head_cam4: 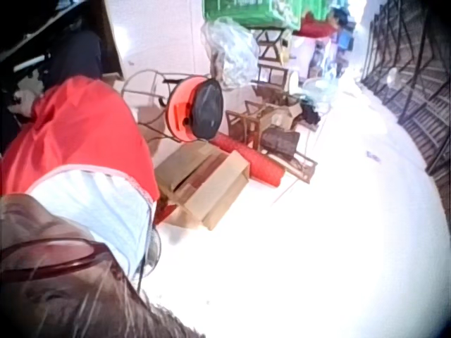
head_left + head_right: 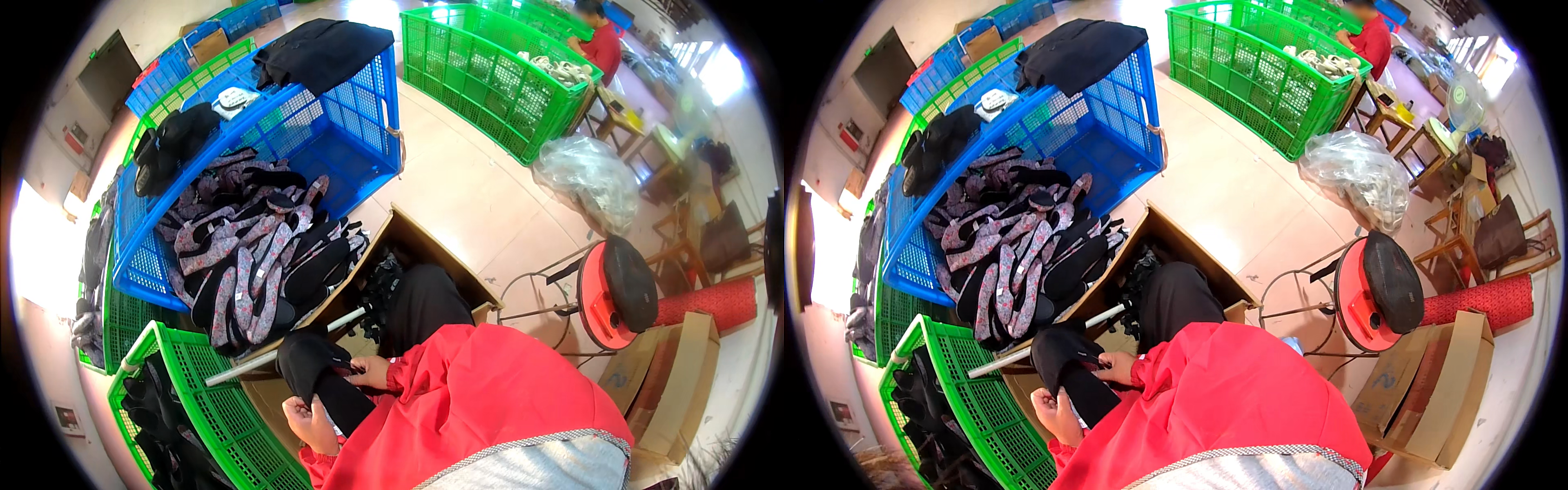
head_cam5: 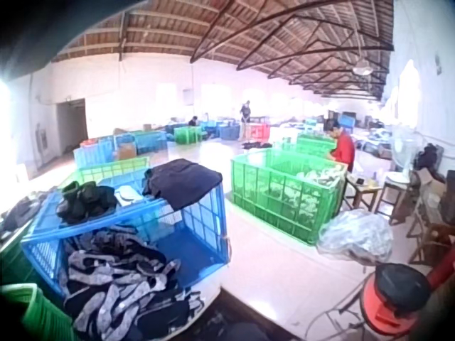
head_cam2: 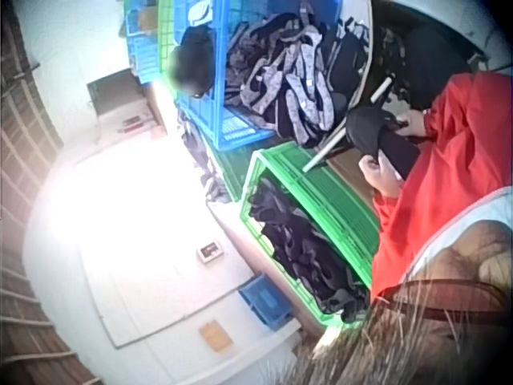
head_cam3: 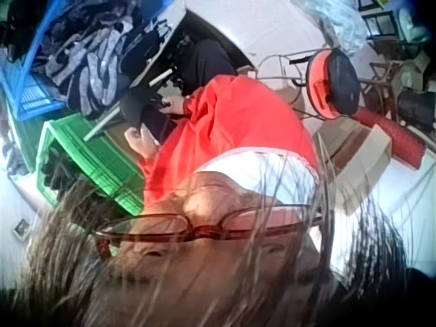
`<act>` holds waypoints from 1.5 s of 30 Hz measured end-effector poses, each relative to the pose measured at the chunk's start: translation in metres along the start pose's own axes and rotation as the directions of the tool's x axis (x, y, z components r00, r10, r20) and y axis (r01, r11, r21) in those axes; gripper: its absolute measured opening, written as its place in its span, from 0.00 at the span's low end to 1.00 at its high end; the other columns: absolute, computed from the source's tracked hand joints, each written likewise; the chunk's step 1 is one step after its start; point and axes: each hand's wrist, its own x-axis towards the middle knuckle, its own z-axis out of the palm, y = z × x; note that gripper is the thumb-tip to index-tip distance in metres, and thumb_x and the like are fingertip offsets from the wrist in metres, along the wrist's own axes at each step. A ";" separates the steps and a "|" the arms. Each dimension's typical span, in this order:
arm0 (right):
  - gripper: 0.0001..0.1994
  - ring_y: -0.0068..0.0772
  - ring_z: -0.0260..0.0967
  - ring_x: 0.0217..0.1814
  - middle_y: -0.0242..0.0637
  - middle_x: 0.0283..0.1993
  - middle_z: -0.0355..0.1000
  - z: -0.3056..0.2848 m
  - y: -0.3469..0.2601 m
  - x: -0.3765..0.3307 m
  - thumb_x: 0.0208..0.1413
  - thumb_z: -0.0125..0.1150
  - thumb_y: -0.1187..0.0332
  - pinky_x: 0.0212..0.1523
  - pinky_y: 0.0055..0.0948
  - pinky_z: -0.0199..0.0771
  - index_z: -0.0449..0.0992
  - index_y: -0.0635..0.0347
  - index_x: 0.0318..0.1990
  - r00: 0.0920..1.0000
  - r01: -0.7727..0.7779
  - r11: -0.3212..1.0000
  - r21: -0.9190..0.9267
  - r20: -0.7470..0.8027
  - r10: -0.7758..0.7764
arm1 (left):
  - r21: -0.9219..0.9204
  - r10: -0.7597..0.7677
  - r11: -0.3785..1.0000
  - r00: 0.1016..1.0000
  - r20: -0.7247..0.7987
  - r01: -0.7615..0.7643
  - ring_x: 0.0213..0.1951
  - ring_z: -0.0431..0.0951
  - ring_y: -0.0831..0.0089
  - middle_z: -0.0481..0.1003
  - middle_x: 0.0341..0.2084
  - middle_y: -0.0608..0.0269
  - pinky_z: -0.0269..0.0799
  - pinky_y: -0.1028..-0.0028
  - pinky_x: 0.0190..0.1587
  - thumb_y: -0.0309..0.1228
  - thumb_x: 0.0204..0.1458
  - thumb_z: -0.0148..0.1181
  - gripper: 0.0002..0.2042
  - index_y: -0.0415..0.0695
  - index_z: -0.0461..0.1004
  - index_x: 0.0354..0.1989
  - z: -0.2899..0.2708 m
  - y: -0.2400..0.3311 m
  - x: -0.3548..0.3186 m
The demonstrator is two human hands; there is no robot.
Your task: The person sits on the floor in a workshop and uses a small blade to trim loose threads and fabric from the edges of black slip-on shoes. They pick up shoes from a blue crate, perform the trimming, and place the finished items into a green crate.
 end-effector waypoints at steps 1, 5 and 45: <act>0.09 0.14 0.64 0.31 0.25 0.28 0.70 0.000 -0.007 -0.003 0.57 0.65 0.63 0.33 0.20 0.65 0.74 0.59 0.35 1.000 -0.009 1.000 -0.023 -0.004 0.009 | -0.009 -0.004 1.000 1.000 0.001 0.004 0.26 0.55 0.85 0.57 0.26 0.73 0.54 0.83 0.29 0.19 0.48 0.61 0.12 0.44 0.62 0.32 0.000 -0.001 0.000; 0.12 0.15 0.61 0.26 0.24 0.23 0.66 0.000 0.002 0.001 0.56 0.65 0.62 0.28 0.22 0.62 0.71 0.58 0.29 0.998 0.053 0.998 -0.039 -0.042 -0.055 | -0.031 0.008 0.999 1.000 0.001 -0.008 0.28 0.56 0.84 0.57 0.28 0.73 0.55 0.83 0.30 0.19 0.48 0.61 0.12 0.43 0.62 0.33 0.003 0.004 0.000; 0.11 0.19 0.67 0.21 0.26 0.24 0.73 -0.027 0.021 0.010 0.50 0.63 0.60 0.21 0.21 0.65 0.76 0.55 0.36 0.978 -0.176 0.968 0.178 0.142 0.151 | 0.128 0.021 0.990 0.974 0.226 -0.051 0.29 0.60 0.82 0.62 0.29 0.71 0.59 0.80 0.33 0.25 0.52 0.60 0.10 0.39 0.66 0.39 0.049 0.009 0.021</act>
